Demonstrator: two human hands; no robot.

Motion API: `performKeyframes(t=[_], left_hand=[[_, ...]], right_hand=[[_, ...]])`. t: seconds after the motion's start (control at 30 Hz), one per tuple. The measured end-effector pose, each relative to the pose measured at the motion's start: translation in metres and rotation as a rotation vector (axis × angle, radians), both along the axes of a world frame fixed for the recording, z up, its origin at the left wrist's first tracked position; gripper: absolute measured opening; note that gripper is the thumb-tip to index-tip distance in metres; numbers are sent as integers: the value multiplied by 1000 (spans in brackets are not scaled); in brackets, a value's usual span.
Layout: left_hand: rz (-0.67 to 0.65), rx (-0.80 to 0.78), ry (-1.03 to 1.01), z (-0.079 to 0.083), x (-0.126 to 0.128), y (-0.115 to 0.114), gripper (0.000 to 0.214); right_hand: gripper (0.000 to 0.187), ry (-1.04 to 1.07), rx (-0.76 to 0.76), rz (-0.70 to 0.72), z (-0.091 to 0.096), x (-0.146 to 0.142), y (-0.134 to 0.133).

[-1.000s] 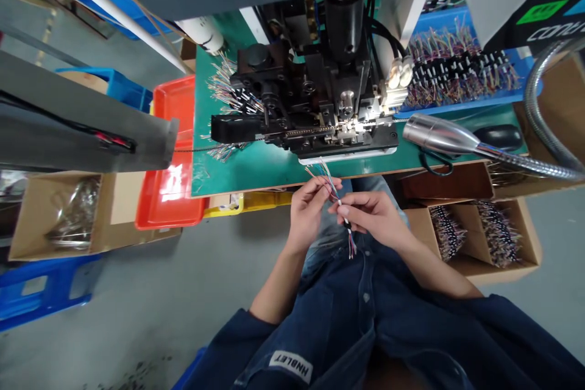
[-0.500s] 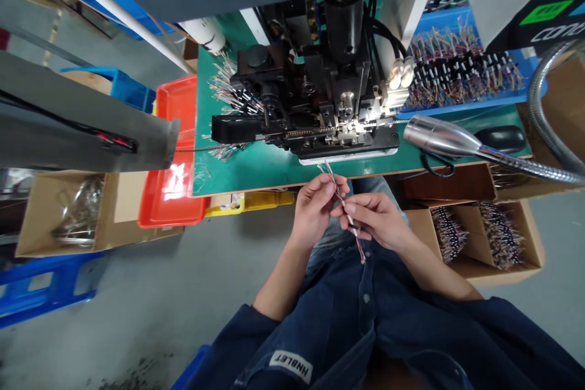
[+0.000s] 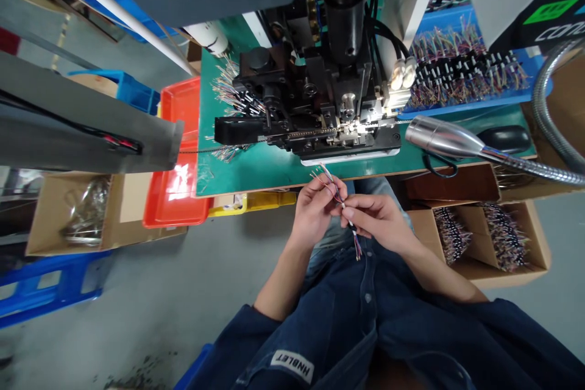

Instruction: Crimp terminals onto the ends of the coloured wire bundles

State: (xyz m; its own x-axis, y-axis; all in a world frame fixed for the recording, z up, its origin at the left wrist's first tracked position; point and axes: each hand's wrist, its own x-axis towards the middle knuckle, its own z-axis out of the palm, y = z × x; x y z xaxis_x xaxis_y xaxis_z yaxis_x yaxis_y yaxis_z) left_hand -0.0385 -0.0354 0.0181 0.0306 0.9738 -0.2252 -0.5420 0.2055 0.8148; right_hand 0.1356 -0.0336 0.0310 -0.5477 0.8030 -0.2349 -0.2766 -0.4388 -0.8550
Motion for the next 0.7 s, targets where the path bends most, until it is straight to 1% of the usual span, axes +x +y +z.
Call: performKeyframes(t=[0.13,0.27,0.43,0.53,0.7], left_hand=[[8,-2,-12,2,-1,1,37],[14,-6,9,1,-3,1,40],[3,96,62,0,-6,2,37],[8,100,63,3,-5,3,35],[-6,-19,26,4,-2,2,40]], right_hand=[[33,3,7,1,0,0,1],[34,12,-31,29,-3,3,1],[35,35,-52,55,-2,5,0],[33,19,19,36,-1,5,0],[29,-69,243,-25,-6,5,1]])
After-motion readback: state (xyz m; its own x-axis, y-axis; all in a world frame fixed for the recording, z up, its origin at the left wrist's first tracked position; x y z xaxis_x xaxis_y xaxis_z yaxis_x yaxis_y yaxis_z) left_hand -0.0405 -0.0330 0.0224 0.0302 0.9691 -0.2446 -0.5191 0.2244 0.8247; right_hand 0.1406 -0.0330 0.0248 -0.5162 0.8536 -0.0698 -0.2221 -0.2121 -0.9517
